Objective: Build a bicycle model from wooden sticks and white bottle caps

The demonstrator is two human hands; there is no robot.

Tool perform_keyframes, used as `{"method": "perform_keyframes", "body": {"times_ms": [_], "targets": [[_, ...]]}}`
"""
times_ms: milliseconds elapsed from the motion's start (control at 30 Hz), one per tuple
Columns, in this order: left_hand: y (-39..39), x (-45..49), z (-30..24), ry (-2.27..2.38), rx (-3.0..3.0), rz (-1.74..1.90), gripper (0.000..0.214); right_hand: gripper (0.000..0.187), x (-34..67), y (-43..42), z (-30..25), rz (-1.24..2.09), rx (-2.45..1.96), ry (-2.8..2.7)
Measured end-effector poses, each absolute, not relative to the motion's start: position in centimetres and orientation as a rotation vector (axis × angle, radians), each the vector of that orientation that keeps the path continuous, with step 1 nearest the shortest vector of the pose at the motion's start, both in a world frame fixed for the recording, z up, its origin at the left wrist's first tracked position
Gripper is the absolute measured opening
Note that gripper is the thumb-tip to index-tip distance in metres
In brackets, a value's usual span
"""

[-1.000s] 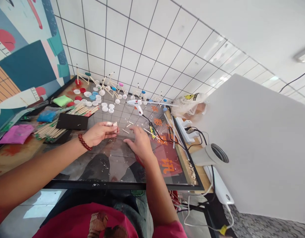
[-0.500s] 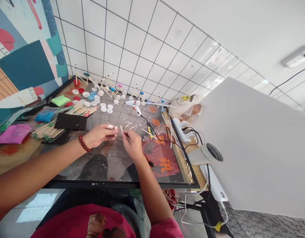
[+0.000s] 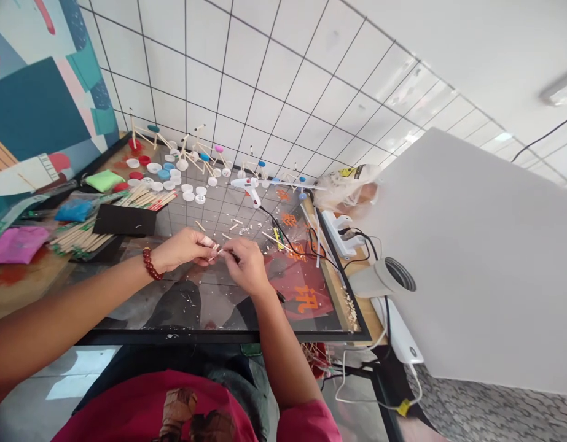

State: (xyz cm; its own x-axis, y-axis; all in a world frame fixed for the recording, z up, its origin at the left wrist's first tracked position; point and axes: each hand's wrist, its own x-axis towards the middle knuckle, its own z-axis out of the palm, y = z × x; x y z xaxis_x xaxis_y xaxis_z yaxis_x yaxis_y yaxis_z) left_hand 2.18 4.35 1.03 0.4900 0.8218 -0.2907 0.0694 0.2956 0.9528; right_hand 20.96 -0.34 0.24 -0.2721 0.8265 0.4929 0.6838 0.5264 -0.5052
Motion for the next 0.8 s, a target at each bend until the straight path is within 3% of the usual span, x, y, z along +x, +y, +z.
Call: {"method": "perform_keyframes", "body": {"times_ms": [167,500,567,700,800], "targets": [[4.39,1.96,1.45,0.898,1.009,0.53,0.034,0.013,21.09,-0.17,-0.01,0.516,-1.258,-1.813],[4.12,2.27,1.15,0.912,0.94,0.523,0.039,0.013,20.83,-0.12,-0.45,0.519,-1.266,-1.831],[4.05,2.33,1.34,0.926,0.909,0.561,0.038,0.027,20.88,-0.22,-0.41,0.492,-1.218,-1.86],[3.86,2.47,1.8,0.912,0.795,0.659,0.035,0.084,20.84,-0.35,-0.45,0.322,-1.147,-2.024],[3.71,2.63,1.74,0.895,0.764,0.649,0.035,0.08,20.59,-0.28,-0.76,0.163,-1.199,-2.075]]}}
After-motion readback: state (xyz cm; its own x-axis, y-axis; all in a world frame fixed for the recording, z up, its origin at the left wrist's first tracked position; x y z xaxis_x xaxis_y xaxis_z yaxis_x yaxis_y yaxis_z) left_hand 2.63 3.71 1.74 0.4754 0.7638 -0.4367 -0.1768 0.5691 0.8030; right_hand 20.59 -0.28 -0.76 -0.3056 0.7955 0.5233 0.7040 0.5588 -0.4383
